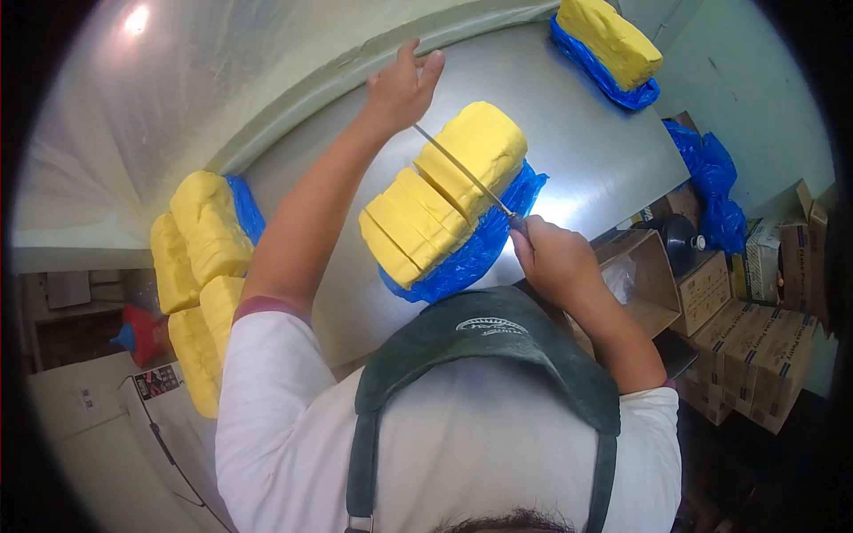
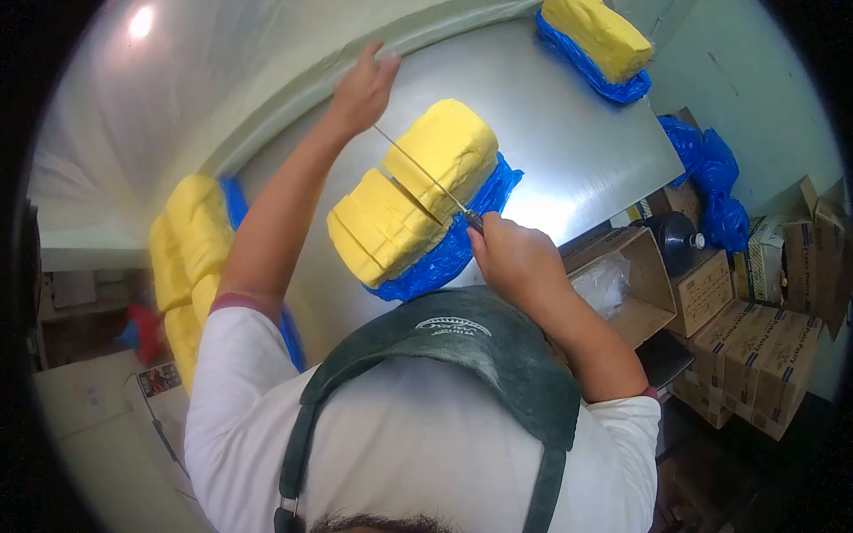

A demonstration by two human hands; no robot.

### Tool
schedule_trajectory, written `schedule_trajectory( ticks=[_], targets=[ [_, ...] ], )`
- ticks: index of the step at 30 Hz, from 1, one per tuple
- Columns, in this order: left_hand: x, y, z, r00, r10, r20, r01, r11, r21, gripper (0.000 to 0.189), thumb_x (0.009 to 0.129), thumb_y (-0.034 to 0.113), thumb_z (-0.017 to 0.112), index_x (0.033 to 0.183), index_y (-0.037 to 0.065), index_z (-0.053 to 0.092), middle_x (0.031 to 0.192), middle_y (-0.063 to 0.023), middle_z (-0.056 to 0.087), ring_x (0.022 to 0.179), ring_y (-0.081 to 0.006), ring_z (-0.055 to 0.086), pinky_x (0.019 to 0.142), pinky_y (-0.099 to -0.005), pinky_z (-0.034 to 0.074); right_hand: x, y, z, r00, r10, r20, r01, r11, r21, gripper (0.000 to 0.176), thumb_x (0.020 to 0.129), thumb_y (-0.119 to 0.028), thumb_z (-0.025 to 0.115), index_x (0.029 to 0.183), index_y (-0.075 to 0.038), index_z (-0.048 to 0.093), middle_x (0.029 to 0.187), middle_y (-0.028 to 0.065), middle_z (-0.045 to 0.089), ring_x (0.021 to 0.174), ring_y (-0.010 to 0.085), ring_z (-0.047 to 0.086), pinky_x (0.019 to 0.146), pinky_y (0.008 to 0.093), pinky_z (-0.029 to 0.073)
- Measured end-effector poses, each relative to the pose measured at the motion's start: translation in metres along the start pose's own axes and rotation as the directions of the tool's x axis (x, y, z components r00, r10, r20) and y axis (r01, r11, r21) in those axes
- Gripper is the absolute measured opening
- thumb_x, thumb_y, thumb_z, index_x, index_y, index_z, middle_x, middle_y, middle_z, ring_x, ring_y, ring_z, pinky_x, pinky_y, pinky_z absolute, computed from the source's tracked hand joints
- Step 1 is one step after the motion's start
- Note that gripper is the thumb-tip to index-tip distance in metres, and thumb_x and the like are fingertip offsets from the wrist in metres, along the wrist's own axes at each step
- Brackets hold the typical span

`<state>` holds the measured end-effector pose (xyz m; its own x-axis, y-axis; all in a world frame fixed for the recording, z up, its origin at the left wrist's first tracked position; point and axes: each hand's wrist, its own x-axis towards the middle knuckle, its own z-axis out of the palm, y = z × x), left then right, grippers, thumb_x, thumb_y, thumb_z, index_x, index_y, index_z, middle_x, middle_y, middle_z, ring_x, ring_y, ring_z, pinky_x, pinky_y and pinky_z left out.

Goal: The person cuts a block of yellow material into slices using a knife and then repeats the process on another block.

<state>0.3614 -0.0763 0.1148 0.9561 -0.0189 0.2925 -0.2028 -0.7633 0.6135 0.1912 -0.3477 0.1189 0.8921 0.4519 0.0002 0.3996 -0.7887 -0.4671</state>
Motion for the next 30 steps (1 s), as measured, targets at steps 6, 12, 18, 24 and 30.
schedule_trajectory(
  ticks=[6, 12, 18, 24, 30],
  targets=[
    [-0.002, -0.015, 0.011, 1.0, 0.021, 0.007, -0.021, 1.0, 0.01, 0.075, 0.1, 0.058, 0.039, 0.141, -0.005, 0.04, 0.124, -0.0176, 0.066, 0.124, -0.0329, 0.055, 0.11, -0.0505, 0.023, 0.006, 0.002, 0.009, 1.0, -0.005, 0.03, 0.006, 1.0, -0.019, 0.028, 0.097, -0.029, 0.057, 0.085, -0.004, 0.055, 0.071, 0.0183, 0.064, 0.064, 0.0389, 0.065, 0.059, 0.05, 0.052],
    [-0.003, -0.026, 0.017, 1.0, 0.023, 0.014, -0.023, 1.0, 0.01, 0.074, 0.099, 0.058, 0.04, 0.14, -0.003, 0.043, 0.122, -0.0183, 0.066, 0.123, -0.0325, 0.056, 0.11, -0.0491, 0.023, 0.01, -0.002, 0.014, 1.0, 0.003, 0.03, -0.002, 1.0, -0.017, 0.03, 0.097, -0.03, 0.056, 0.086, -0.003, 0.053, 0.07, 0.0182, 0.064, 0.063, 0.0401, 0.064, 0.057, 0.0512, 0.051],
    [0.004, -0.016, 0.011, 0.998, 0.061, 0.013, -0.06, 0.998, -0.034, 0.072, 0.099, 0.058, 0.04, 0.14, -0.001, 0.045, 0.122, -0.0189, 0.066, 0.123, -0.0327, 0.056, 0.11, -0.0486, 0.023, 0.014, -0.013, 0.01, 0.986, 0.079, 0.149, -0.071, 0.996, -0.057, 0.028, 0.1, -0.027, 0.051, 0.091, -0.001, 0.051, 0.069, 0.0212, 0.064, 0.065, 0.0418, 0.065, 0.059, 0.0535, 0.051],
    [0.002, -0.026, 0.026, 0.988, 0.012, 0.154, -0.034, 0.99, 0.137, 0.073, 0.098, 0.06, 0.038, 0.139, 0.0, 0.046, 0.121, -0.0201, 0.066, 0.12, -0.0333, 0.058, 0.109, -0.0504, 0.025, 0.021, -0.015, 0.005, 0.962, 0.116, 0.246, -0.114, 0.993, -0.023, 0.029, 0.101, -0.026, 0.046, 0.091, 0.0, 0.051, 0.071, 0.0236, 0.064, 0.068, 0.0446, 0.065, 0.064, 0.0559, 0.051],
    [-0.004, -0.037, 0.038, 0.973, -0.073, 0.221, 0.042, 0.989, 0.14, 0.071, 0.099, 0.058, 0.036, 0.139, 0.0, 0.046, 0.118, -0.0205, 0.068, 0.116, -0.0338, 0.061, 0.108, -0.0517, 0.026, 0.026, -0.011, 0.02, 0.96, 0.112, 0.257, -0.114, 0.993, -0.007, 0.027, 0.1, -0.026, 0.049, 0.091, 0.0, 0.051, 0.07, 0.0227, 0.064, 0.067, 0.0449, 0.064, 0.062, 0.056, 0.049]
  ],
)
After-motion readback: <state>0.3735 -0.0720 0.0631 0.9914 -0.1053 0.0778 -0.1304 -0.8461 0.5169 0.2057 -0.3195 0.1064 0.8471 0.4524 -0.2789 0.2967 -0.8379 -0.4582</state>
